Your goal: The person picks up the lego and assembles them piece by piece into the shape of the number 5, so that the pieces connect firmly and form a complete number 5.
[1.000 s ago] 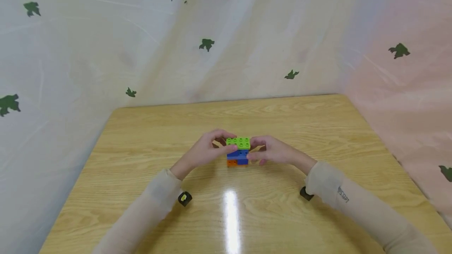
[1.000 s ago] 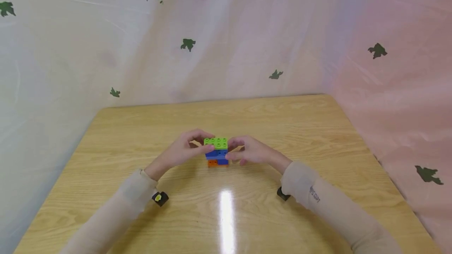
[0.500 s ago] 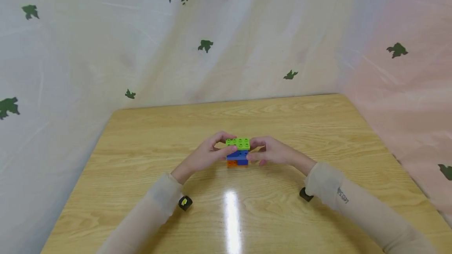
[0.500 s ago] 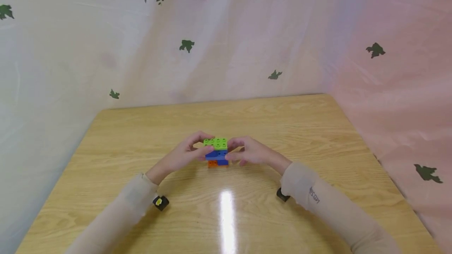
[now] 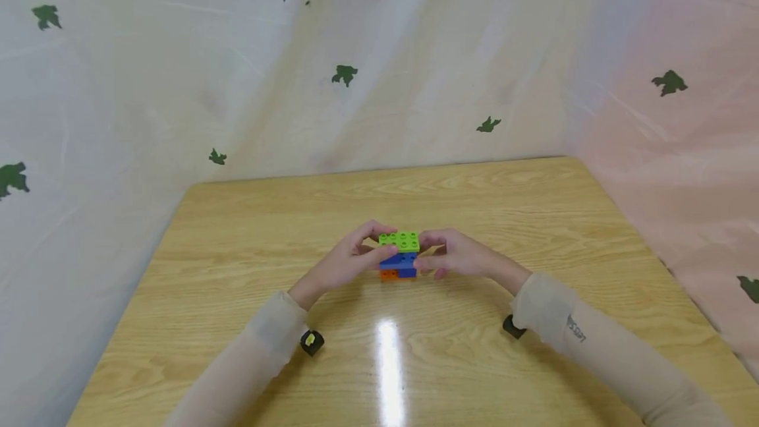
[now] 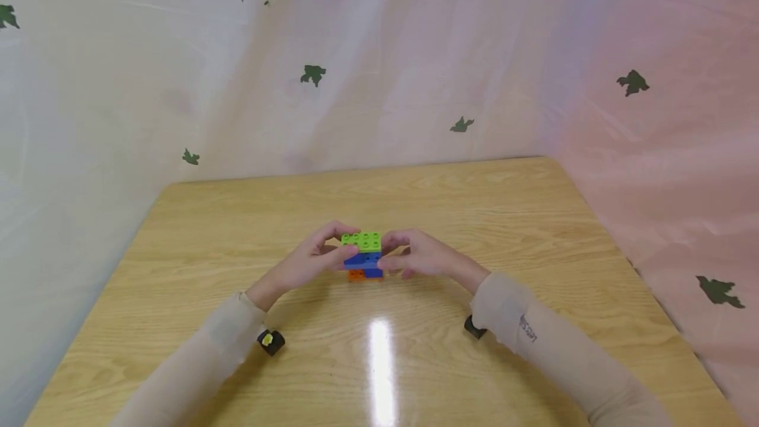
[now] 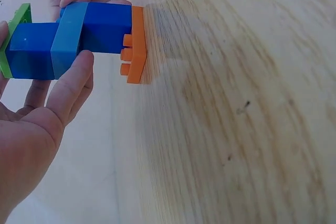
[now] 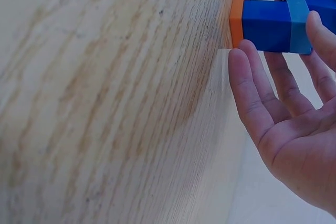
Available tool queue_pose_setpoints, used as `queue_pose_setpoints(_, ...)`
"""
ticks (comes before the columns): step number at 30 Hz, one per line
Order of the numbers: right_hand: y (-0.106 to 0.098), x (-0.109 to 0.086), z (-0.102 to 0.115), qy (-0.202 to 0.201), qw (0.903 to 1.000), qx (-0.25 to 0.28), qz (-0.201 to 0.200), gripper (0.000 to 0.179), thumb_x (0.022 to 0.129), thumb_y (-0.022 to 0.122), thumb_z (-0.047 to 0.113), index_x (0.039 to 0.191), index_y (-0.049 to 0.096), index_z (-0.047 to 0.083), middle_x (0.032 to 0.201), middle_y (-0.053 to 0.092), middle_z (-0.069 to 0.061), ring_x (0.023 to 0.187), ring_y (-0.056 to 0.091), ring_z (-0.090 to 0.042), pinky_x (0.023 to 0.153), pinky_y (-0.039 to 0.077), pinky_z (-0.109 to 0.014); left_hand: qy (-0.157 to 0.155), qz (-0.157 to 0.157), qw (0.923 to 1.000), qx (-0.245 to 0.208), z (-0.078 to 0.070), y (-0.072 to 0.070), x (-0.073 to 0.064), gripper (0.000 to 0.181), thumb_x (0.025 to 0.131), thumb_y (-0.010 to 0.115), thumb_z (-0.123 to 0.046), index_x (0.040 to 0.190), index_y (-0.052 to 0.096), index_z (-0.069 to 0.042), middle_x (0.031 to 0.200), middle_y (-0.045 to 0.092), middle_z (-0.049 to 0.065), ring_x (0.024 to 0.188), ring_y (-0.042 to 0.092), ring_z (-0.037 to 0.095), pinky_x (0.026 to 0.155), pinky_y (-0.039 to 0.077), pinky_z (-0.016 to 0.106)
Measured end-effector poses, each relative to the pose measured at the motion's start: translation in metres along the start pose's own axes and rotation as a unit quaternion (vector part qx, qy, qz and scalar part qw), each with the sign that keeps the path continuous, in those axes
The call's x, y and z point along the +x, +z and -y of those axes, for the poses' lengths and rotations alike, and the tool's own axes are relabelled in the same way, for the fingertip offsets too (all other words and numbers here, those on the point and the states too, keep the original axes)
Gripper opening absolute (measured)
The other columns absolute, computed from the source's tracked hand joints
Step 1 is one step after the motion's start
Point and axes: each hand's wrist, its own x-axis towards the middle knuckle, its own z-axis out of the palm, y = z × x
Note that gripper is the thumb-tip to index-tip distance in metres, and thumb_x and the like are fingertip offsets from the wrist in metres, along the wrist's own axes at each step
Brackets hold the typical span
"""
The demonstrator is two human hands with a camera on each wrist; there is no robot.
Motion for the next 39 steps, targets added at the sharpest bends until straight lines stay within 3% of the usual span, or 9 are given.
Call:
queue_pose_setpoints(10, -0.001, -0.001, 0.0, 0.002, 1.0, 0.0, 0.0, 0.037, 0.098, 0.071, 0.025, 0.129, 0.062, 0.006, 0.125, 0.061, -0.015, 0.104, 0.068, -0.033, 0.079, 0.06, -0.047, 0.005, 0.002, 1.0, 0.001, 0.002, 0.0, 0.002, 0.032, 0.103, 0.062, -0.025, 0.134, 0.056, -0.018, 0.124, 0.05, 0.013, 0.1, 0.064, 0.033, 0.088, 0.056, 0.057)
queue_pose_setpoints(21, -0.001, -0.001, -0.002, 0.007, 1.0, 0.0, -0.004, 0.036, 0.097, 0.072, 0.027, 0.127, 0.063, 0.009, 0.126, 0.061, -0.013, 0.103, 0.068, -0.031, 0.078, 0.06, -0.046, -0.003, 0.003, 0.9996, -0.028, 0.004, 0.003, 0.003, 0.036, 0.103, 0.063, -0.023, 0.137, 0.055, -0.014, 0.127, 0.049, 0.016, 0.103, 0.066, 0.034, 0.09, 0.055, 0.056)
queue_pose_setpoints(25, -0.001, -0.001, -0.002, 0.0, 1.0, -0.002, -0.003, 0.037, 0.097, 0.072, 0.027, 0.129, 0.063, 0.009, 0.126, 0.061, -0.013, 0.104, 0.068, -0.031, 0.078, 0.06, -0.046, -0.013, 0.004, 0.9999, 0.004, 0.003, 0.002, 0.002, 0.038, 0.104, 0.062, -0.031, 0.139, 0.054, -0.019, 0.127, 0.054, 0.011, 0.105, 0.067, 0.029, 0.089, 0.057, 0.052)
queue_pose_setpoints(28, 0.0, -0.002, -0.001, -0.009, 0.9998, -0.016, -0.002, 0.038, 0.098, 0.071, 0.026, 0.131, 0.062, 0.009, 0.127, 0.062, -0.012, 0.105, 0.067, -0.031, 0.078, 0.06, -0.046, -0.018, 0.01, 0.9987, 0.046, 0.004, 0.001, 0.001, 0.05, 0.1, 0.066, -0.038, 0.144, 0.05, -0.02, 0.129, 0.057, 0.007, 0.108, 0.065, 0.027, 0.091, 0.056, 0.047)
queue_pose_setpoints(33, 0.0, -0.006, 0.001, -0.049, 0.9965, -0.065, -0.015, 0.056, 0.099, 0.07, 0.028, 0.147, 0.049, 0.009, 0.141, 0.055, -0.012, 0.12, 0.06, -0.033, 0.088, 0.057, -0.047, -0.007, 0.002, 0.9963, 0.085, 0.007, 0.002, -0.002, 0.079, 0.09, 0.079, -0.04, 0.153, 0.037, -0.018, 0.144, 0.048, 0.007, 0.125, 0.055, 0.028, 0.102, 0.05, 0.045)
queue_pose_setpoints(37, 0.001, -0.01, 0.005, -0.085, 0.9927, -0.079, -0.032, 0.069, 0.1, 0.067, 0.032, 0.157, 0.033, 0.014, 0.152, 0.044, -0.011, 0.131, 0.052, -0.035, 0.102, 0.049, -0.049, 0.023, -0.028, 0.9958, 0.084, 0.009, 0.002, -0.006, 0.085, 0.087, 0.082, -0.033, 0.155, 0.032, -0.022, 0.153, 0.038, 0.012, 0.133, 0.047, 0.032, 0.107, 0.044, 0.052)
queue_pose_setpoints(39, 0.003, -0.011, 0.009, -0.096, 0.993, -0.064, -0.027, 0.069, 0.102, 0.065, 0.032, 0.159, 0.029, 0.017, 0.154, 0.041, -0.014, 0.133, 0.049, -0.038, 0.102, 0.049, -0.052, 0.037, -0.039, 0.9953, 0.08, 0.009, 0.001, -0.007, 0.085, 0.087, 0.083, -0.029, 0.155, 0.032, -0.026, 0.154, 0.037, 0.011, 0.134, 0.046, 0.032, 0.108, 0.043, 0.051)
